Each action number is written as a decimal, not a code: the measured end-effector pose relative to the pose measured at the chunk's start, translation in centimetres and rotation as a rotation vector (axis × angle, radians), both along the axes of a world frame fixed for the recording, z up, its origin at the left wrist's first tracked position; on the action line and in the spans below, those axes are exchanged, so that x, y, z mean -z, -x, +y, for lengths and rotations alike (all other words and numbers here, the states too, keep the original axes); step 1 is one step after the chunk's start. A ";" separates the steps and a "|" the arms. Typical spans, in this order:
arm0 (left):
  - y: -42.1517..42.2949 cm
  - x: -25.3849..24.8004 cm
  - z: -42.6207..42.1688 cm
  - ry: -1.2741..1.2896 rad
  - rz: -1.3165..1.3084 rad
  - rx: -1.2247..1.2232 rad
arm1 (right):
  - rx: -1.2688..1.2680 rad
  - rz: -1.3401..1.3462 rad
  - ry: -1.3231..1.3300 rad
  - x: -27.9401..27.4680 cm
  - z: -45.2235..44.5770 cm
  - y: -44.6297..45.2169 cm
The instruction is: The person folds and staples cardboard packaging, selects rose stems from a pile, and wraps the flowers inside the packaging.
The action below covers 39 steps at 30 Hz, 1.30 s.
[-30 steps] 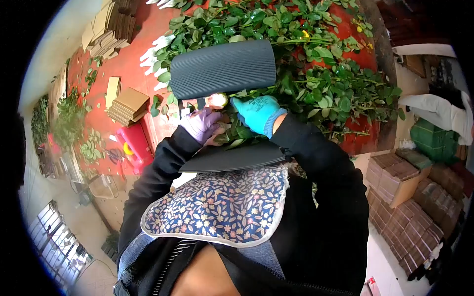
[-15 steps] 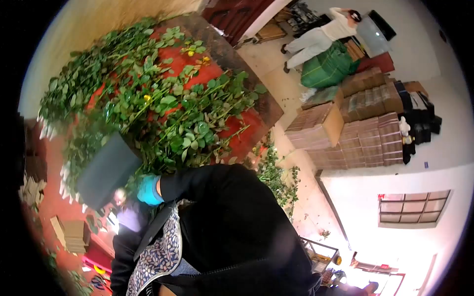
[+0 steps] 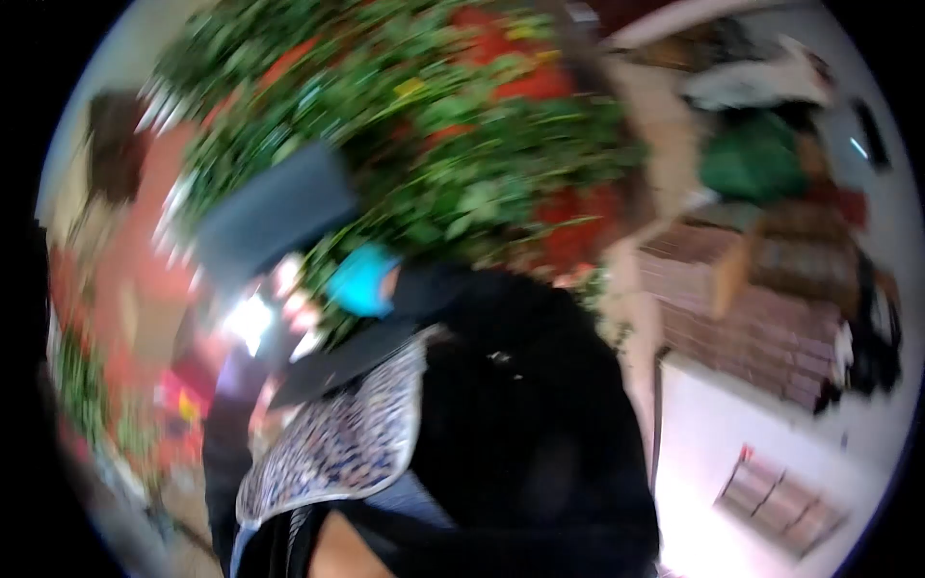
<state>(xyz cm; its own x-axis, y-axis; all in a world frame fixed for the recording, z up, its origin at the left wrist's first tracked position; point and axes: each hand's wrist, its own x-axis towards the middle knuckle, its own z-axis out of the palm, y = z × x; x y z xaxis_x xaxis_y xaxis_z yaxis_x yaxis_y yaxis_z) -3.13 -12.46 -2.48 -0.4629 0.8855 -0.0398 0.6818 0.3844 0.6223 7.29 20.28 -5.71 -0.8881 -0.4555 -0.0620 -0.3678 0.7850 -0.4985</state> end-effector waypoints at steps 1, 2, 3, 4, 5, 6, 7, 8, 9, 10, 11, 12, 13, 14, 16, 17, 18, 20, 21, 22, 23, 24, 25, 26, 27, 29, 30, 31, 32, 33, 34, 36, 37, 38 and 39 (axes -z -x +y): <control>-0.3 0.0 -0.8 -0.042 0.023 -0.014 | 0.022 0.030 0.107 0.5 0.4 -0.1; -0.7 0.3 -1.3 -0.094 0.012 -0.038 | 0.064 -0.088 0.058 -1.3 0.2 0.5; -0.8 -0.7 -0.1 -0.117 -0.188 -0.103 | 0.113 -0.225 0.159 -2.6 0.4 0.6; -0.9 1.1 -0.5 -0.045 -0.503 -0.272 | 0.086 -0.072 -0.045 -4.6 0.3 1.0; -1.3 1.8 0.0 0.019 -0.487 -0.303 | 0.134 -0.186 0.066 -6.6 -0.2 1.2; -1.7 2.2 1.2 0.074 -0.474 -0.316 | 0.094 -0.106 0.113 -7.4 -0.5 1.3; -2.2 2.2 2.1 0.026 -0.518 -0.329 | 0.036 -0.179 0.108 -7.7 -0.8 1.2; -2.6 2.0 3.1 -0.026 -0.564 -0.335 | -0.014 -0.253 0.097 -7.8 -0.9 1.3; -2.4 1.1 4.1 0.124 -0.536 -0.303 | -0.062 -0.270 0.063 -6.7 -1.1 1.2; -2.3 0.3 4.7 0.267 -0.513 -0.268 | -0.082 -0.270 0.054 -6.5 -1.4 1.3; -2.7 1.1 4.7 0.274 -0.511 -0.254 | -0.113 -0.298 -0.012 -6.2 -1.7 1.6; -2.7 1.2 4.6 0.271 -0.512 -0.271 | -0.142 -0.326 -0.077 -5.8 -2.1 1.8; -2.5 1.2 4.6 0.258 -0.516 -0.204 | -0.151 -0.327 -0.088 -5.2 -2.3 2.0; -2.3 1.1 4.5 0.246 -0.521 -0.132 | -0.160 -0.326 -0.087 -4.7 -2.6 2.2; -2.2 1.6 4.3 0.206 -0.525 -0.111 | -0.194 -0.434 -0.161 -3.9 -3.2 2.3; -2.0 1.8 4.2 0.175 -0.533 -0.093 | -0.166 -0.453 -0.188 -3.6 -3.6 2.3; -1.9 2.0 4.2 0.142 -0.540 -0.077 | -0.172 -0.454 -0.191 -3.4 -3.6 2.4; -2.1 2.4 4.1 0.112 -0.481 -0.066 | -0.221 -0.491 -0.224 -3.2 -3.6 2.5; -2.2 2.6 4.0 0.088 -0.419 -0.049 | -0.231 -0.494 -0.230 -3.1 -3.7 2.4; -2.0 2.7 3.8 0.082 -0.422 -0.058 | -0.222 -0.441 -0.218 -3.1 -3.7 2.2; -2.0 2.7 3.6 0.049 -0.407 -0.066 | -0.213 -0.391 -0.205 -3.1 -3.8 2.1; -2.2 2.7 3.3 0.017 -0.395 -0.074 | -0.222 -0.398 -0.208 -3.1 -3.8 2.1; -2.4 2.5 3.0 0.014 -0.402 -0.081 | -0.220 -0.409 -0.226 -3.3 -3.9 2.1; -2.8 2.1 2.6 0.018 -0.357 -0.101 | -0.217 -0.421 -0.243 -3.6 -4.1 2.2; -3.1 1.7 2.2 0.024 -0.311 -0.120 | -0.221 -0.427 -0.243 -4.0 -4.3 2.4; -4.0 1.1 1.5 0.011 -0.306 -0.165 | -0.222 -0.539 -0.314 -4.9 -4.9 2.9; -4.2 0.8 1.1 -0.003 -0.289 -0.204 | -0.229 -0.542 -0.307 -4.8 -4.9 2.9; -3.7 0.7 0.5 0.124 -0.167 -0.205 | -0.226 -0.540 -0.333 -4.6 -4.8 2.8; -3.8 1.5 -1.3 0.032 -0.068 -0.379 | -0.221 -0.538 -0.364 -4.3 -4.7 2.8; -3.7 1.8 -3.7 0.075 -0.097 -0.422 | -0.204 -0.540 -0.355 -4.4 -4.6 2.8; -3.2 0.7 -5.3 0.121 -0.125 -0.466 | -0.208 -0.541 -0.352 -4.2 -4.5 2.8; -5.0 0.5 -8.8 0.097 -0.282 -0.483 | -0.187 -0.546 -0.360 -3.8 -4.5 2.8; -6.7 0.3 -10.3 0.153 -0.451 -0.562 | -0.193 -0.547 -0.369 -3.9 -4.5 2.9; -8.7 -0.5 -12.1 0.212 -0.627 -0.639 | -0.206 -0.553 -0.361 -4.6 -4.7 2.9; -10.9 0.7 -14.3 0.274 -0.574 -0.673 | -0.208 -0.558 -0.366 -4.7 -4.8 3.0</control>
